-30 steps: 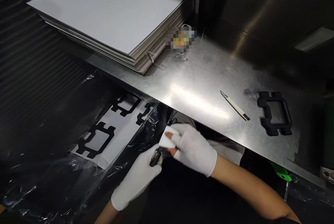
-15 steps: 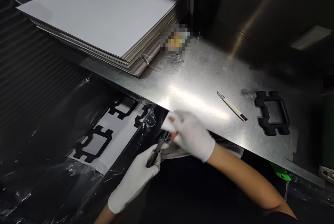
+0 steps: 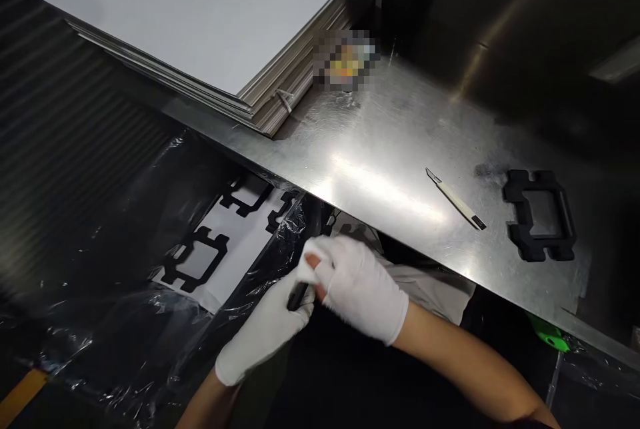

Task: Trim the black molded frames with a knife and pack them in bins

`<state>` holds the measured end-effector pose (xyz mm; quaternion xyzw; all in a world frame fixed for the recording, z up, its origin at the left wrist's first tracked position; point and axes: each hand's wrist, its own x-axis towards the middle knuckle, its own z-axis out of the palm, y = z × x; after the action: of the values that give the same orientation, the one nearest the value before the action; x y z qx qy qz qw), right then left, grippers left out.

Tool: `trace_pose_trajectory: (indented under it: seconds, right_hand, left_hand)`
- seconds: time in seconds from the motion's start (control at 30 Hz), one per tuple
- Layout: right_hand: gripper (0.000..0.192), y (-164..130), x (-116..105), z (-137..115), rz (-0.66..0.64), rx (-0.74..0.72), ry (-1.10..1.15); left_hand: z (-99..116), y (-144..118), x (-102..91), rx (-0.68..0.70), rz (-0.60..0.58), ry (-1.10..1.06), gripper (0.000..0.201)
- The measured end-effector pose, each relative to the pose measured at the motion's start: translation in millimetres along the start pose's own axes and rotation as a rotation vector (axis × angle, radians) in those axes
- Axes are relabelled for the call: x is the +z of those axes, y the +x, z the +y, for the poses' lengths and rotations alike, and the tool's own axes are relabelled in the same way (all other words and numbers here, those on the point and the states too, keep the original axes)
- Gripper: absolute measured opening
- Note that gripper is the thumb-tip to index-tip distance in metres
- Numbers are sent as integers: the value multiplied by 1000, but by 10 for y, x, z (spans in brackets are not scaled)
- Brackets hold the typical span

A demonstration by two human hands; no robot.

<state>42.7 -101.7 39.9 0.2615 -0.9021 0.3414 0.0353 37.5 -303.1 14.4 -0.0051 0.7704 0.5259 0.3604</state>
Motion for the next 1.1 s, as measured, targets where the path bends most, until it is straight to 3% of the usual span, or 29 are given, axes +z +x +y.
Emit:
trace_pose_trajectory:
  seconds: [0.1, 0.2, 0.27, 0.37, 0.53, 0.63, 0.77, 0.9, 1.03, 1.1]
  right_hand:
    - [47, 14, -33, 31, 59, 42, -34]
    - [39, 0, 3, 9, -27, -32, 138]
    - [35, 2, 40, 8, -69, -38, 100]
    - [39, 18, 48, 35, -24, 48, -6]
    - [39, 31, 76, 52, -122, -40, 104]
    - [43, 29, 135, 62, -28, 51, -9]
    - [42, 25, 166, 81, -85, -96, 88]
    - [49, 43, 182, 66, 34, 1, -1]
    - [51, 89, 221, 11, -91, -152, 163]
    - [55, 82, 144, 43, -45, -99, 81]
  left_hand:
    - [-60, -2, 5, 6, 49, 28, 20]
    - [-107, 7, 15, 87, 44, -66, 23]
    - [-107, 7, 22, 55, 54, -34, 20]
    - [-79, 0, 21, -12, 98, 61, 18]
    - [-102, 21, 5, 54, 59, 22, 19]
    - [-153, 36, 16, -14, 105, 100, 20]
    - [-186, 26, 30, 78, 77, 6, 19]
    - [-208, 14, 40, 20, 127, 64, 16]
    - [-226, -31, 3, 47, 88, -15, 18]
    - [-207, -124, -117, -17, 23, 8, 15]
